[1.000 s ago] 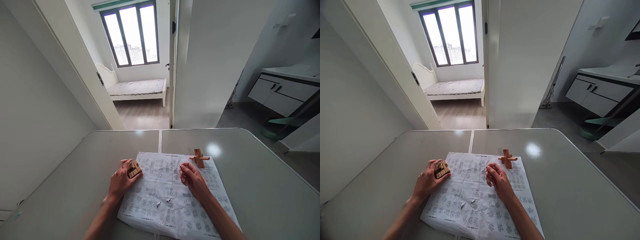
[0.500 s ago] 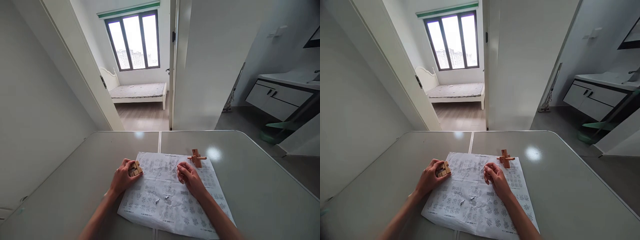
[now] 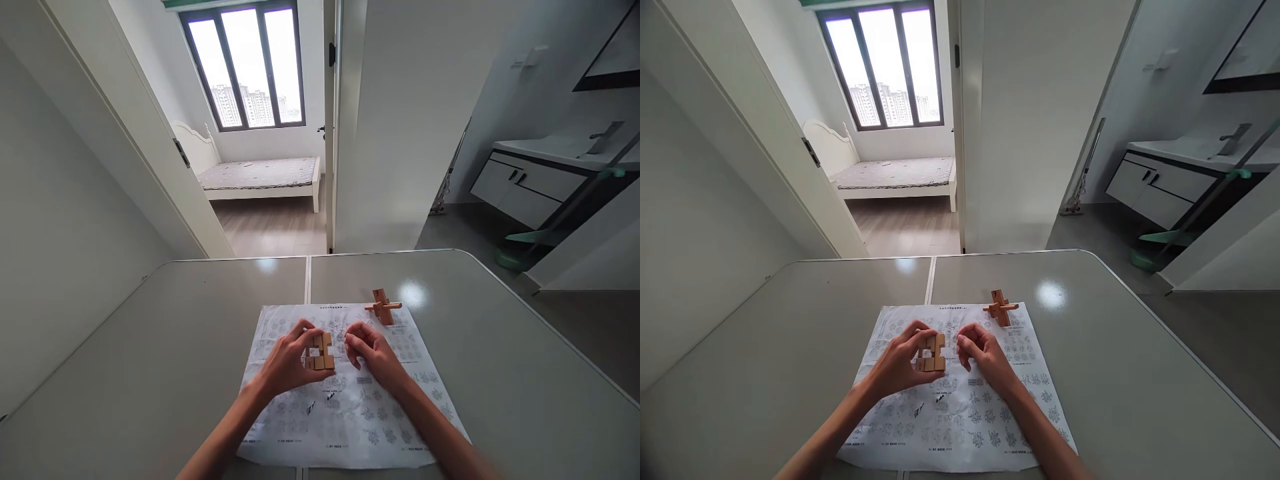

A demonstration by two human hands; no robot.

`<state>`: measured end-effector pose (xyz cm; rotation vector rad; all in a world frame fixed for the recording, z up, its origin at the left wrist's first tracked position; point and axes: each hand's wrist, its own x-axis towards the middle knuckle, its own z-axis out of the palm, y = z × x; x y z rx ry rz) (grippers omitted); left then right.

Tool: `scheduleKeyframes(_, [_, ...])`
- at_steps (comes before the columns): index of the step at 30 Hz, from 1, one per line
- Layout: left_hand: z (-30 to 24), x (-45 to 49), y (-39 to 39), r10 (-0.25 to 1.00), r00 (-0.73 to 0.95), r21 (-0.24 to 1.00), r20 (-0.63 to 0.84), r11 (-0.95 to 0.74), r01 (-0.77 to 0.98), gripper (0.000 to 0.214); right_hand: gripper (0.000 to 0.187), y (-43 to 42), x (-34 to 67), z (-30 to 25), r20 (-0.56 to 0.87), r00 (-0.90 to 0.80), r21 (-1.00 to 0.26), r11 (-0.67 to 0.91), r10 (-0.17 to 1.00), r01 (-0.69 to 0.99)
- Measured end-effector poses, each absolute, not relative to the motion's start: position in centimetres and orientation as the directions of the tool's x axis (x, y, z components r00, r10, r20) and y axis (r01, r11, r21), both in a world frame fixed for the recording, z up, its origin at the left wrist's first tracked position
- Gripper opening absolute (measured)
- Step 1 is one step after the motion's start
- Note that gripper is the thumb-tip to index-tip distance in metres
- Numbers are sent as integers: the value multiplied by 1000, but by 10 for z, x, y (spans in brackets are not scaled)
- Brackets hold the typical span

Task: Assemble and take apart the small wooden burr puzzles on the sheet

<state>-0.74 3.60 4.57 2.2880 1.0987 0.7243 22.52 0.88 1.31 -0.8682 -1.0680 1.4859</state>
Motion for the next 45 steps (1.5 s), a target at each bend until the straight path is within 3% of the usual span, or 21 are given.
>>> scheduleKeyframes(9, [29,9,39,725,652,511,222,-656,555,60,22,6,223,13,58,-92,-983,41,994,-179])
scheduleKeyframes(15, [25,7,39,717,678,442,161,-667,600,79,5,1,227,14,187,-122,-944,212,975,254])
scheduleKeyframes(19, [22,-5,39,763,626,461,164,-620,635,109,33,-2,237,13,288,-249,-814,373,925,445])
scheduleKeyframes(24, [19,-21,40,797,584,512,154,-569,643,110,84,-1,241,13,247,-350,-773,401,904,491])
scheduleKeyframes(29, [25,-24,42,779,619,593,100,-546,591,78,71,0,241,13,170,-358,-811,337,918,479])
scheduleKeyframes(34, [29,-27,44,801,592,708,89,-470,528,78,60,-1,239,12,55,-224,-920,136,973,368])
scheduleKeyframes(38, [26,-29,44,816,561,750,143,-459,476,78,61,-4,231,12,144,-195,-903,209,970,374])
scheduleKeyframes(45, [21,-24,35,807,526,720,269,-531,446,81,74,-9,222,8,288,-239,-806,369,927,462])
